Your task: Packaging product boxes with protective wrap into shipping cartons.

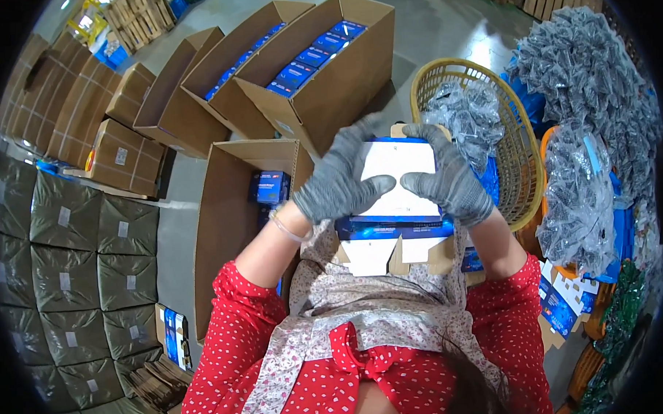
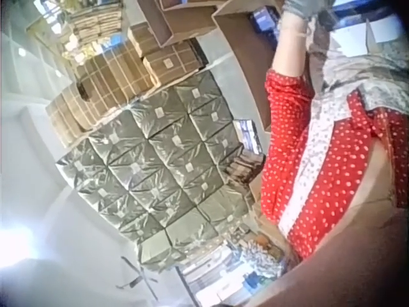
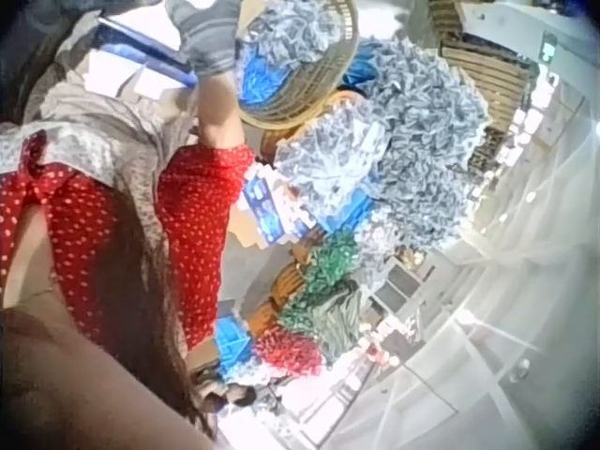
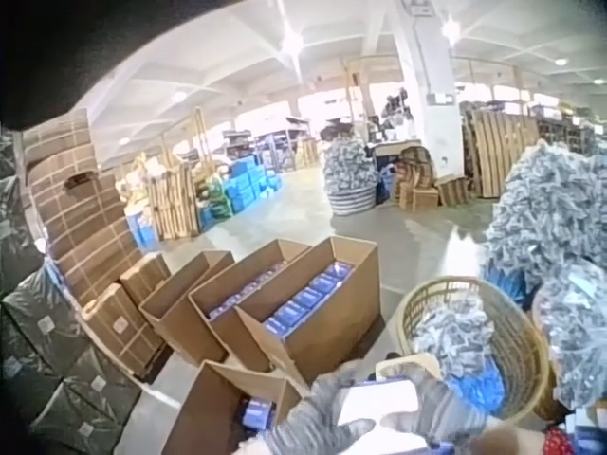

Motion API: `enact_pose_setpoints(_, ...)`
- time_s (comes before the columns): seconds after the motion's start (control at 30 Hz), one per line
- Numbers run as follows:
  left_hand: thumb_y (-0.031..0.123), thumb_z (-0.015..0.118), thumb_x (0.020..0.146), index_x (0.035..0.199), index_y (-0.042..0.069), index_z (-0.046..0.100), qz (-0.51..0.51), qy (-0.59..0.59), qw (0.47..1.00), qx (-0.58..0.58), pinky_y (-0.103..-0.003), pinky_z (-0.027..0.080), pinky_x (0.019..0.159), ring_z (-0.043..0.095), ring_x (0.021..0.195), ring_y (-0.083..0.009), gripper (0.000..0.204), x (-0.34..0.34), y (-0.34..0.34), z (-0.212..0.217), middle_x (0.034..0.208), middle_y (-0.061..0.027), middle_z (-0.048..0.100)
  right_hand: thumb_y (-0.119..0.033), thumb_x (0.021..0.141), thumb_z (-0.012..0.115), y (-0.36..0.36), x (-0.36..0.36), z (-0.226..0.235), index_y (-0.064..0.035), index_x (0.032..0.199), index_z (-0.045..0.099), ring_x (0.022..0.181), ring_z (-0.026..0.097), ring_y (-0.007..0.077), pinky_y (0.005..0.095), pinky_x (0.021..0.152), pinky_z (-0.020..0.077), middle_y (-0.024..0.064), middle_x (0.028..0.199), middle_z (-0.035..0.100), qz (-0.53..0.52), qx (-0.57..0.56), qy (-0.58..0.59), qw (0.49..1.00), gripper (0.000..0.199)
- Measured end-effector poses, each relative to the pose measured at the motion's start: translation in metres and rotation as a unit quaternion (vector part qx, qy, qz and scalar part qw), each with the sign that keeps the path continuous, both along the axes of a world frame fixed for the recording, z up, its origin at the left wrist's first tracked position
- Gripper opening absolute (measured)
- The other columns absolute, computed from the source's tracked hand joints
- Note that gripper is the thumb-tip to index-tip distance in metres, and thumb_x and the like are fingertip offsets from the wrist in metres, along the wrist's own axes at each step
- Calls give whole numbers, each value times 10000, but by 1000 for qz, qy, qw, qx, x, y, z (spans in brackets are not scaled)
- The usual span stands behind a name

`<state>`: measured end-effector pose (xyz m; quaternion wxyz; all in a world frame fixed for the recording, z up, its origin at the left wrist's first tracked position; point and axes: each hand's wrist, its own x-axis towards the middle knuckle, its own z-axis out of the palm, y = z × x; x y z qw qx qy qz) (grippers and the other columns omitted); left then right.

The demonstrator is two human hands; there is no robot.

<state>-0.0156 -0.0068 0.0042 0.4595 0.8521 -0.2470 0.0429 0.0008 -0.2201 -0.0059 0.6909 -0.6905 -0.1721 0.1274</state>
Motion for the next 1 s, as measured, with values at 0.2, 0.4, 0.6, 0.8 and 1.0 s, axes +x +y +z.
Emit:
enact_pose_setpoints(0.2,161,799,752,1380,-20,412,66,26,991,111,-375,419,1019,484,1246,-335,760,14,-7,8,1284,-273,499,-163,748,773,6,6,-7,-16,1325,443,1158,538,275,402,1001,433,143,1253,540,-61,-260,-187,945,680)
enact_pose_setpoints(0.4,352,724,830,1351,-17,435,138,231,936,-228,-375,377,1057,467,1272,-323,701,-18,-10,-8,1356,-229,480,-230,851,714,-9,-7,-76,-8,1335,438,1176,527,272,404,995,440,150,1267,535,-214,78,18,973,599)
enact_pose_setpoints(0.6,514,664,834,1396,62,411,68,-28,970,-230,-450,267,1126,329,1380,-324,764,-40,-8,15,1486,-185,344,-382,846,685,-5,-25,-17,14,1433,340,1219,534,278,417,1052,431,173,1342,525,85,268,281,917,787)
enact_pose_setpoints(0.8,543,708,779,1460,141,333,27,-55,952,-300,-479,215,1154,248,1429,-333,875,-15,10,-27,1564,-171,226,-288,903,627,-39,-24,-33,-1,1360,475,1201,544,206,378,1042,427,104,1351,552,-13,-298,-395,869,561)
enact_pose_setpoints(1.0,539,780,707,1415,69,325,81,27,967,-240,-475,328,1097,388,1325,-317,964,-41,32,-73,1387,-179,407,-145,833,714,-103,75,-112,-26,1232,590,1119,574,198,324,981,445,84,1218,621,-128,46,19,990,435)
